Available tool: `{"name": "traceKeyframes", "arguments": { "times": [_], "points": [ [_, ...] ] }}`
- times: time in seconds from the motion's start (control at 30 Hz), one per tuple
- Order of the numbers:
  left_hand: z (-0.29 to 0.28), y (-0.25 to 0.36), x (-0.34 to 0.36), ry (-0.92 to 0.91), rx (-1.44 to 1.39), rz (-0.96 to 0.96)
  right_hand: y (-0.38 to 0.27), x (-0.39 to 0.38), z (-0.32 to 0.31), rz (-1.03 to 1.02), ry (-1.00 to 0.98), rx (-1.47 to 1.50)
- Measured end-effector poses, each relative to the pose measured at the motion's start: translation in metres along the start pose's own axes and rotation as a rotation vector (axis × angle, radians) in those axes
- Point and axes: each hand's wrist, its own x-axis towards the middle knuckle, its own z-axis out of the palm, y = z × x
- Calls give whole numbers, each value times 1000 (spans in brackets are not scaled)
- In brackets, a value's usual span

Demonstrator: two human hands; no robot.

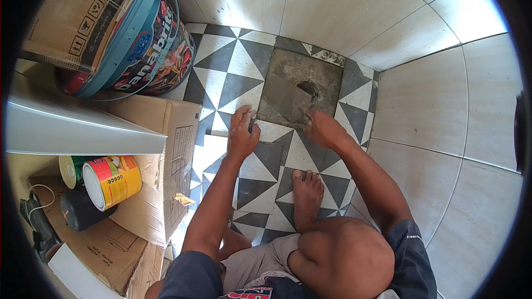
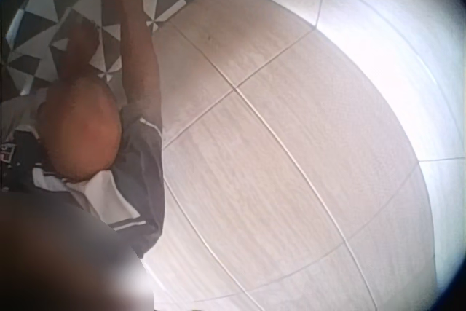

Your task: Apply cement slurry and trowel compound to seal or prep the tiling around a bathroom floor drain.

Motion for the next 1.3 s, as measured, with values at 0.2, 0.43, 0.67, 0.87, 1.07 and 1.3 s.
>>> {"name": "traceKeyframes", "arguments": {
  "times": [0.2,0.43,0.67,0.87,1.07,1.3],
  "points": [
    [12,28,-19,-93,209,-51,3,-17,-16,36,-47,-166],
    [49,55,-33,-119,499,-84,30,-22,-28,108,356,34],
    [63,85,-5,-418,-306,5,14,-21,-41,48,330,68],
    [24,29,-10,216,226,-28,1,-19,-38,-179,80,-159],
    [-31,0,6,178,102,-217,-22,-39,-7,-103,-2,-1],
    [-20,-9,-17,77,201,-69,-27,-57,2,-36,-49,-38]
  ]
}}
